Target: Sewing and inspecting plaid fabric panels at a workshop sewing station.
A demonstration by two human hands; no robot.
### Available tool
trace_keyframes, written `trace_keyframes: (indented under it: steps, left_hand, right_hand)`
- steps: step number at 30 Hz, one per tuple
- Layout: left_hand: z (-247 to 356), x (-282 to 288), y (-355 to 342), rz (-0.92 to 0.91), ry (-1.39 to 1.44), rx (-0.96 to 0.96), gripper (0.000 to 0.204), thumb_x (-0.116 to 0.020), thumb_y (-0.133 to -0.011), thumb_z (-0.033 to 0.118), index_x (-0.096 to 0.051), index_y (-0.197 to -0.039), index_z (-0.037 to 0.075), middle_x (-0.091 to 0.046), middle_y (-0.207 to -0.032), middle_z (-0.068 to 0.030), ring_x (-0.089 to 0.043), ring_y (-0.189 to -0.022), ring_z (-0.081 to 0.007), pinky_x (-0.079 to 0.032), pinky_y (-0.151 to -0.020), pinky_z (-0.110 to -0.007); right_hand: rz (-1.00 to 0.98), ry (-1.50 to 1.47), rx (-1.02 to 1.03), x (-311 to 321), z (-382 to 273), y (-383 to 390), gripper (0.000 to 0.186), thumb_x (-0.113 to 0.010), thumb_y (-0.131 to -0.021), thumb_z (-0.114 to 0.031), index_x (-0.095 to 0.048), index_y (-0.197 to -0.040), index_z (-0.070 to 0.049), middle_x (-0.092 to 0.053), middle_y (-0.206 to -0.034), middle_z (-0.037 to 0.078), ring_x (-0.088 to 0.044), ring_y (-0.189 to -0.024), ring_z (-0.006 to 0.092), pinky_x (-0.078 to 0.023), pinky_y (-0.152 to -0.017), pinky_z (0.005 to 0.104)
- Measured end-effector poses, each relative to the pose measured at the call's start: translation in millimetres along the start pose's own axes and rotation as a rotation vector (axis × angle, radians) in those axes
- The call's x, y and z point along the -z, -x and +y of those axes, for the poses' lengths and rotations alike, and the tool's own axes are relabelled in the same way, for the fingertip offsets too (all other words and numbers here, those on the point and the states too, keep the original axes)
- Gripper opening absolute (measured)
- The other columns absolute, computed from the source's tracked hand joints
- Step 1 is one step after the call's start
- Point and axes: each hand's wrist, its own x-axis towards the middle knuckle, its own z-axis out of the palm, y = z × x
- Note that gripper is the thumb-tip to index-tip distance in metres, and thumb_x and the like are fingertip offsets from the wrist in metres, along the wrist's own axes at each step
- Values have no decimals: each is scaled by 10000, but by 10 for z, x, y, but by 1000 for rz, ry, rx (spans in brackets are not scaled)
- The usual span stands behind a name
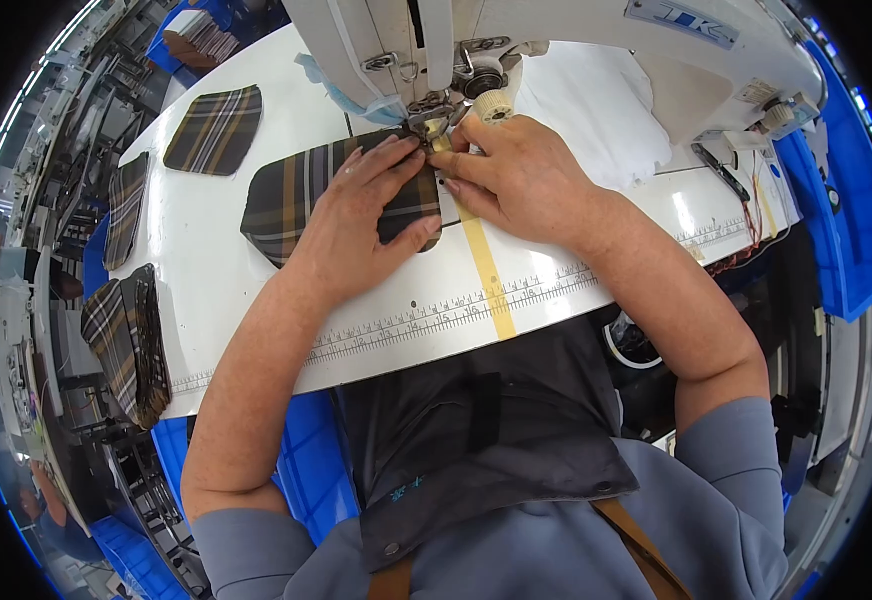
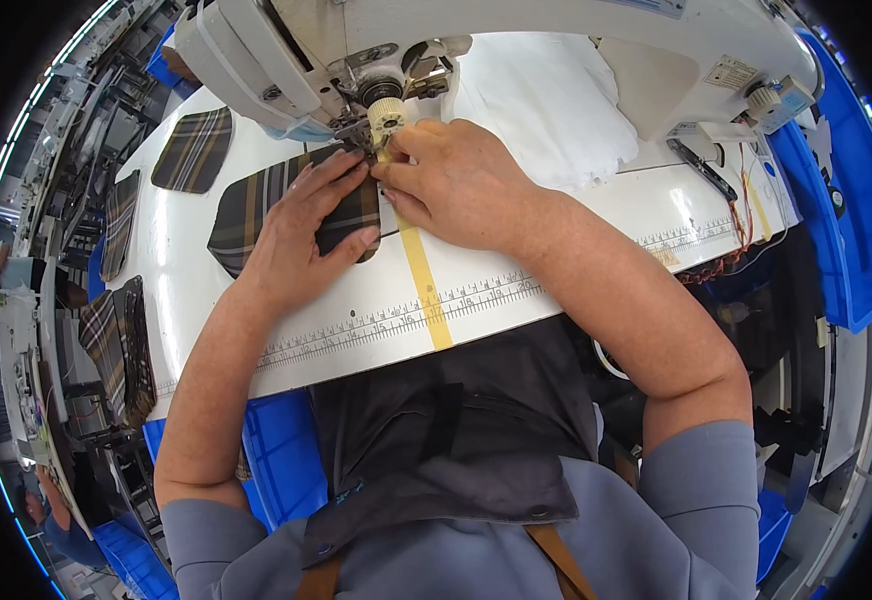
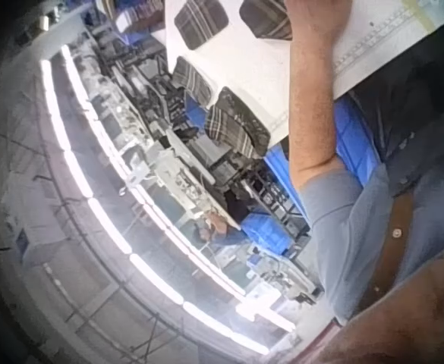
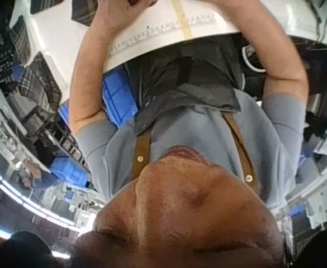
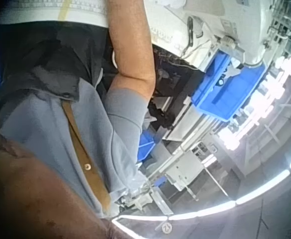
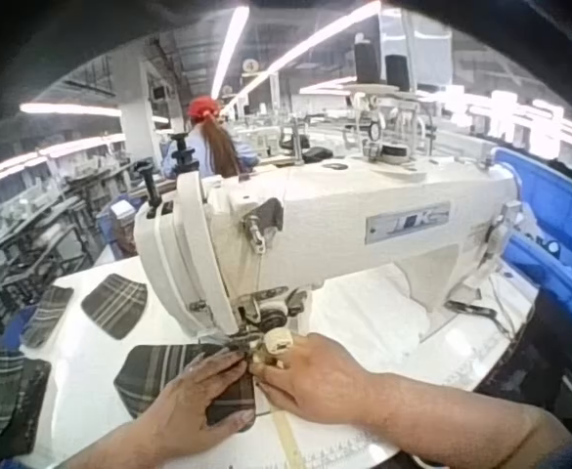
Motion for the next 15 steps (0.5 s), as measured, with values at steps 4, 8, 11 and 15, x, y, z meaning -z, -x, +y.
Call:
trace_keyframes:
  steps: [4,8,11,15]
  left_hand:
    - [94,16,130,-71,126,37,466,-757,-859,229,-661,-1267,24,-556,-1444,-147,-475,-1396,-326,-302,-1207,-495]
    - [23,60,167,-125,91,-65,339,-751,-862,163,-718,-1184,64,-632,-1356,-122,-544,-1337,-307,-356,-1182,-480]
    - [-8,26,166,-81,257,-62,239,-743,-852,78,-757,-1091,77,-691,-1261,-98,-610,-1264,-277,-422,-1142,-458]
    - [-76,16,81,-45,278,-43,205,-742,-834,14,-771,-1034,54,-707,-1217,-96,-655,-1193,-253,-512,-1039,-380]
  right_hand:
    - [20,-23,70,-29,42,6,173,-699,-839,-181,-748,-976,-88,-612,-920,36,-622,-881,221,-524,-721,380]
    - [3,-36,45,-39,51,14,178,-696,-836,-185,-750,-979,-93,-618,-941,31,-624,-888,215,-526,-716,378]
    - [21,-20,30,-29,37,10,180,-692,-838,-193,-751,-979,-98,-609,-932,35,-620,-877,217,-527,-709,379]
    - [3,-7,-12,-42,29,-4,172,-687,-843,-195,-749,-972,-100,-587,-896,41,-609,-861,218,-525,-701,380]
